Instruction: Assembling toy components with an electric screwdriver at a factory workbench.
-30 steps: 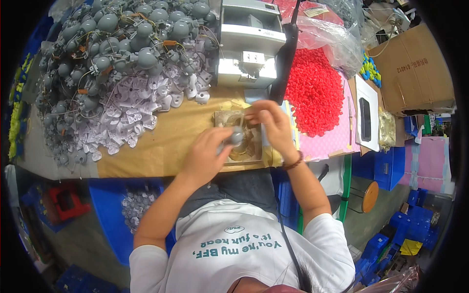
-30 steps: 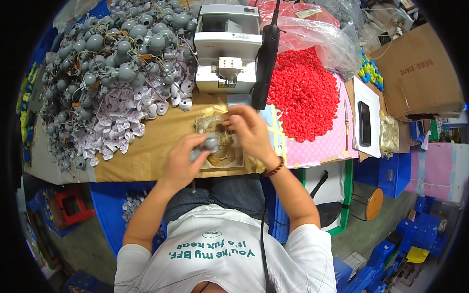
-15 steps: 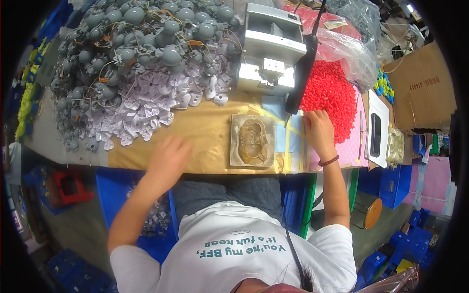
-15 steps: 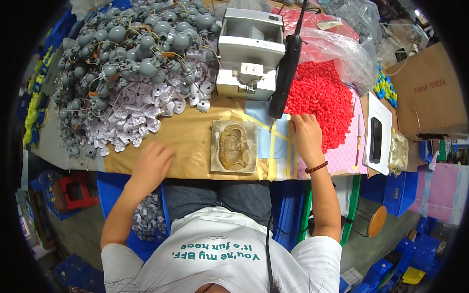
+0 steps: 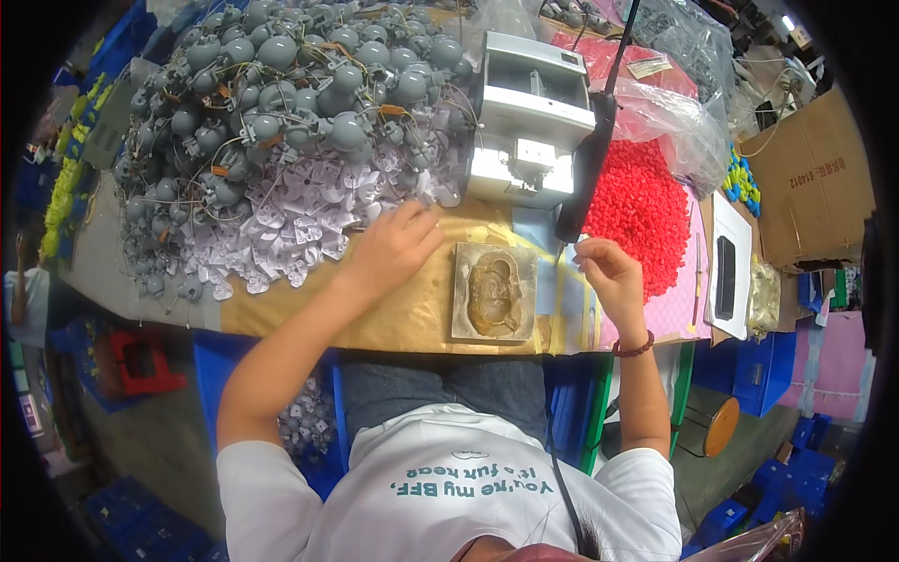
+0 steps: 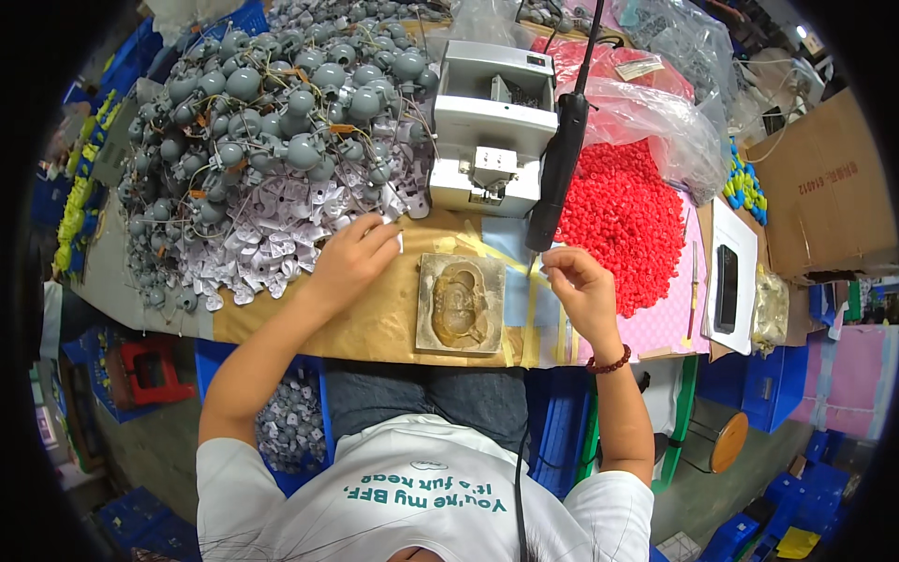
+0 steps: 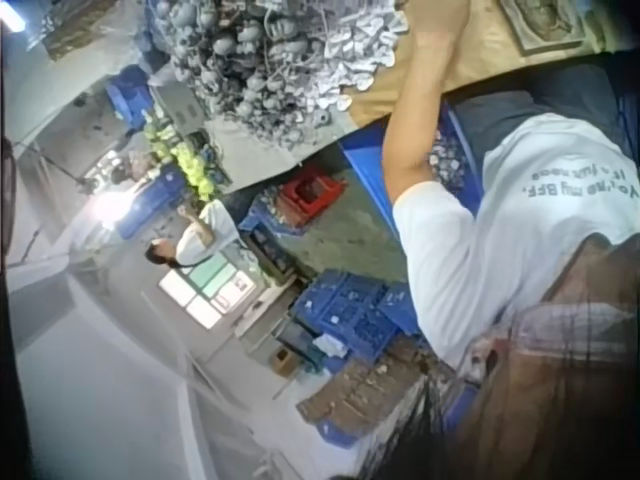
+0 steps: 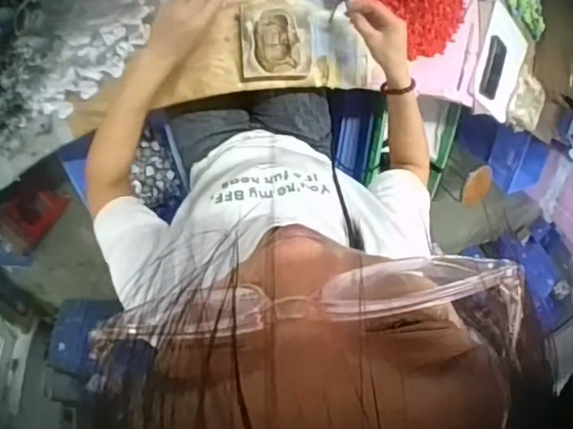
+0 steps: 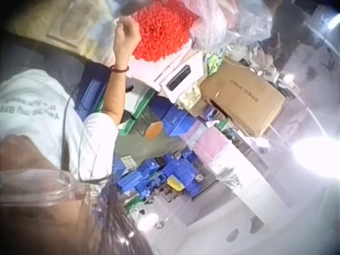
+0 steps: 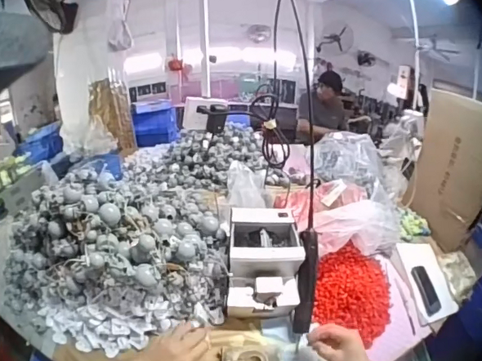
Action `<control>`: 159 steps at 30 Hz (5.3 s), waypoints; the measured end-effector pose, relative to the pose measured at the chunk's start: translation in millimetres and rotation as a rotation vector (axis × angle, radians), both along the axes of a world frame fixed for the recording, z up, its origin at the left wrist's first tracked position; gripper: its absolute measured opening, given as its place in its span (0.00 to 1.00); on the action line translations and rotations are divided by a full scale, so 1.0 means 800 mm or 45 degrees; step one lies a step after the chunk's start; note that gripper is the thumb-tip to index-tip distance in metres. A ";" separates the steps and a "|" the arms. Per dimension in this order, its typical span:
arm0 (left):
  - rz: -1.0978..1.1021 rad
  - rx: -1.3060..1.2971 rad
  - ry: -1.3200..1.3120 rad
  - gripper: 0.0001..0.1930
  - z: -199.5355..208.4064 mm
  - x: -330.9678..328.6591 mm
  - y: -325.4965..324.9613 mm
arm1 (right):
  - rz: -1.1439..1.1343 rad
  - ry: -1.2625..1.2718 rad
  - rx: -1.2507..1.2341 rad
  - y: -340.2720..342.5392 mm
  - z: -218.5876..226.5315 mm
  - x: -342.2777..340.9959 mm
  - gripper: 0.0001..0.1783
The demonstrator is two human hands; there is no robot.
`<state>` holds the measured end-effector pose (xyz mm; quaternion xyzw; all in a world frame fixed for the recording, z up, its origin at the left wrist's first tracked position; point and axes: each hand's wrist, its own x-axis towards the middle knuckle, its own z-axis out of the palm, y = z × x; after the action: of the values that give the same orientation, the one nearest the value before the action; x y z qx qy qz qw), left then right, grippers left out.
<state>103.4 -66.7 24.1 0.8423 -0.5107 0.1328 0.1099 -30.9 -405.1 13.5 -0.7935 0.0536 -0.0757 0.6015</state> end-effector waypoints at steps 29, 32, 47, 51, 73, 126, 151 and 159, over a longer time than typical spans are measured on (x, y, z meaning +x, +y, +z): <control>0.139 -0.478 0.858 0.24 -0.004 -0.097 -0.072 | 0.293 -0.698 -0.651 0.106 0.011 0.014 0.15; 0.150 -0.621 0.991 0.27 0.004 -0.094 -0.061 | 0.397 -0.745 -0.816 0.109 -0.004 0.019 0.12; 0.279 -0.283 -0.372 0.24 0.179 0.065 0.035 | 0.313 -0.605 -0.785 0.110 0.009 0.008 0.22; 0.058 -0.458 0.102 0.29 0.214 -0.008 0.009 | 0.152 -0.941 -0.625 0.100 0.084 0.027 0.31; 0.474 -0.705 1.350 0.24 0.008 -0.158 -0.032 | 0.495 -0.504 -0.870 0.114 0.033 -0.008 0.15; 0.210 -0.255 0.277 0.19 -0.015 -0.137 -0.061 | 0.094 0.495 0.895 0.063 0.008 0.037 0.13; 0.144 -0.323 0.389 0.18 -0.013 -0.129 -0.055 | 0.230 0.106 -0.492 0.104 0.003 0.031 0.18; 0.373 -0.481 0.523 0.18 0.003 -0.114 -0.084 | 0.133 0.081 -0.593 0.117 0.009 0.024 0.25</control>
<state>11.9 -133.9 26.8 0.8808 -0.3174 0.0668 0.3449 -11.9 -311.7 20.7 -0.9145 0.0122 -0.0298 0.4034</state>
